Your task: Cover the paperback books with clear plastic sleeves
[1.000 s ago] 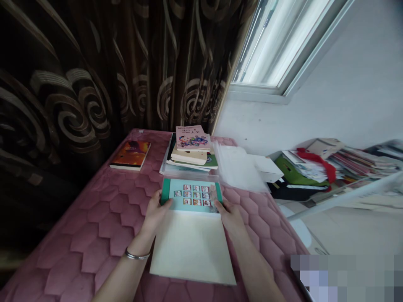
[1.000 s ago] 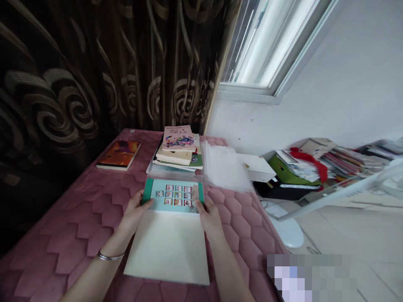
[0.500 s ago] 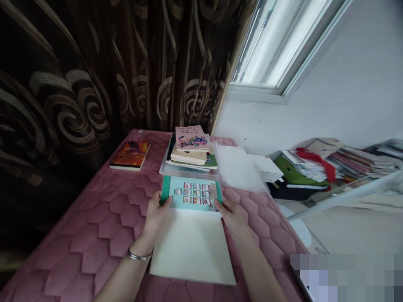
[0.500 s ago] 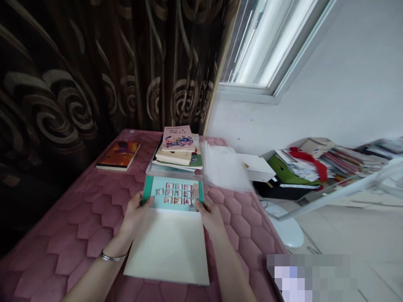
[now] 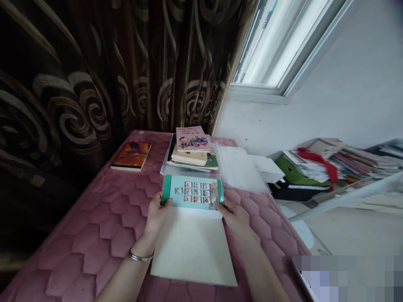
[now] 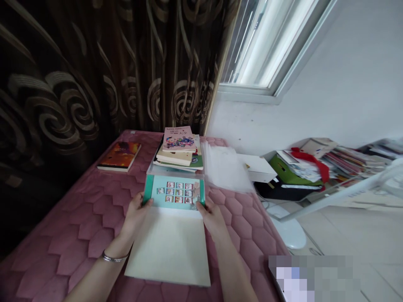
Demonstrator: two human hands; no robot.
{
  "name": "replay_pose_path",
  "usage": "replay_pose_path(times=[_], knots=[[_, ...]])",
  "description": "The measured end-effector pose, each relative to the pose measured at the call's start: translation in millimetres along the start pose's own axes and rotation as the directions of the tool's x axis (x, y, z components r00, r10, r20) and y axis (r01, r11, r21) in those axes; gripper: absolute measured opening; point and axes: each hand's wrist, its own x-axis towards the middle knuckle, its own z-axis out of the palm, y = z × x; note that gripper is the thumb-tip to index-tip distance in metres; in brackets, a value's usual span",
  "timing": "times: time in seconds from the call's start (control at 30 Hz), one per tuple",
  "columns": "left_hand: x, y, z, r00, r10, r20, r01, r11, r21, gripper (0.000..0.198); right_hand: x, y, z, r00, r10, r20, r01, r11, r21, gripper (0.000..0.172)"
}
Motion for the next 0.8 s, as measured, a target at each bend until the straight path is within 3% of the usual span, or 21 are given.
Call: replay_pose_path(times=[0.1, 0.23, 0.53, 0.8], knots=[[-1, 1, 1.5, 1.0, -0.015, -0.008, 0.015, 0.999, 0.032, 0.021, 2, 9, 3, 0.999, -0.023, 0.04, 0.024, 0.999, -0.03, 0.037], [-2, 1, 2.4, 1.0, -0.02, -0.023, 0.022, 0.997, 0.073, 0.023, 1, 17, 7, 0.998, -0.066, -0.001, 0.065, 0.994, -0.092, 0.04], [-2, 1, 1.4, 1.0, 0.02, -0.021, -0.015, 0.98, 0.198, 0.016, 1, 3, 0, 0.991, -0.111, 0.07, 0.12, 0.984, -0.134, 0.037], [3, 6, -4.8, 0.996, -0.009, 0.086, -0.009, 0.978, 0.207, 0.015, 4, 10, 0, 0.992, -0.092, 0.089, 0.106, 0.98, -0.166, 0.038]])
